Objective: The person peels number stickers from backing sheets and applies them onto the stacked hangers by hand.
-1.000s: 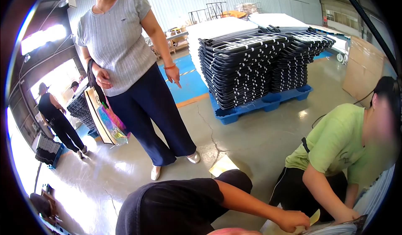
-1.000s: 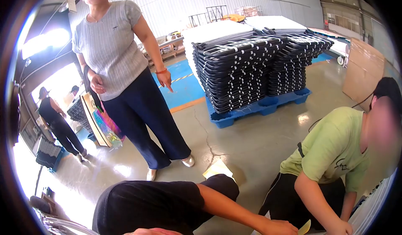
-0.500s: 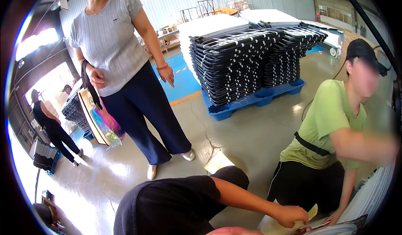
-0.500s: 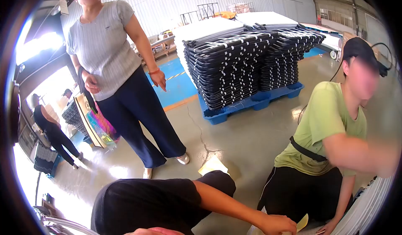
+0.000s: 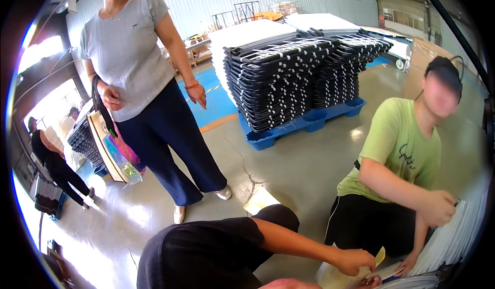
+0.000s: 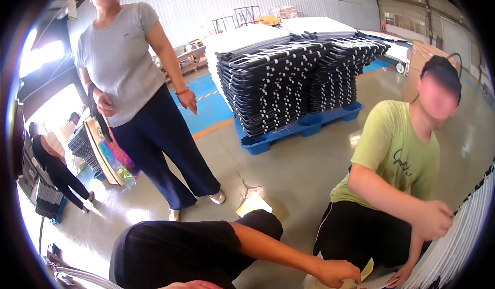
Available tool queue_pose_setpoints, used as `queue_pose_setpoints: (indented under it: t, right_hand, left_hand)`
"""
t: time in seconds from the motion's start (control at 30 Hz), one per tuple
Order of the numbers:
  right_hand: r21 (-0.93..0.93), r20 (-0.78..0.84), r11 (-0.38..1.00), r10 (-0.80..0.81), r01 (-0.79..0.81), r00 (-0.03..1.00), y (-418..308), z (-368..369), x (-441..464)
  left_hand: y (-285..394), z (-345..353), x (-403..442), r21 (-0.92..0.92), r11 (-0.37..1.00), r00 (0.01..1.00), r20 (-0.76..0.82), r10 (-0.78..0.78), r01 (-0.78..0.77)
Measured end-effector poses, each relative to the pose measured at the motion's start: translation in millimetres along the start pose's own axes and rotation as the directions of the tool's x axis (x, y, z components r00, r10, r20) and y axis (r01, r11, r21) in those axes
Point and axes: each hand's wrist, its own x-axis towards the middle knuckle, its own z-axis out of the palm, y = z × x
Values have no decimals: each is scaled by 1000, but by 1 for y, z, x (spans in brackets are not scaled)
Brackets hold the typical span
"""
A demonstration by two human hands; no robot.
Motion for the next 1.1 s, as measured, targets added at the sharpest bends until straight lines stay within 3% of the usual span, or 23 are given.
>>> queue_pose_setpoints:
  t: [0.03, 0.07, 0.1, 0.13, 0.17, 0.2, 0.23, 0.53, 0.63, 0.83, 0.9, 1.1]
  right_hand:
    - [3, -496, 961, 242, -278, 834, -11, 21, -8]
    - [7, -491, 961, 245, -277, 836, 1, 5, 1]
    - [54, -20, 999, -4, 5, 1000, 21, -20, 17]
    - [111, 210, 984, -159, 138, 965, 23, -25, 15]
    - [222, 424, 949, -302, 225, 854, 17, -12, 19]
    - [31, -36, 999, 9, -8, 999, 1, 4, 1]
    - [-23, -523, 952, 248, -304, 815, -13, 22, -7]
    - [93, -492, 945, 318, -314, 810, -14, 27, -4]
    - [98, -496, 942, 326, -321, 805, -13, 24, -4]
    - [113, -501, 938, 338, -327, 797, -11, 22, -5]
    - [116, -503, 938, 339, -327, 795, -11, 21, -5]
    - [124, -505, 936, 345, -329, 791, -9, 18, -4]
  left_hand:
    - [0, -1, -1, 20, 1000, 1000, 4, 16, -16]
    - [1, 0, -1, 34, 999, 999, 10, 34, -34]
    - [0, 0, -1, 51, 996, 998, 4, 68, -68]
    - [0, 0, -1, 50, 997, 998, 0, 66, -66]
    - [1, 0, -2, 45, 998, 999, 8, 43, -43]
    - [1, 0, -2, 41, 999, 1000, 16, 20, -21]
    - [1, 1, -2, 42, 999, 1000, 14, 17, -18]
    - [-10, 8, -3, 28, 997, 997, -6, 74, -74]
    - [-8, 9, -3, 59, 989, 987, -84, 138, -134]
    - [18, -3, -2, 3, 1000, 995, -95, -21, 21]
    - [31, -10, -4, 60, 995, 995, -65, -78, 82]
    - [25, -4, -1, 2, 998, 994, -96, -58, 59]
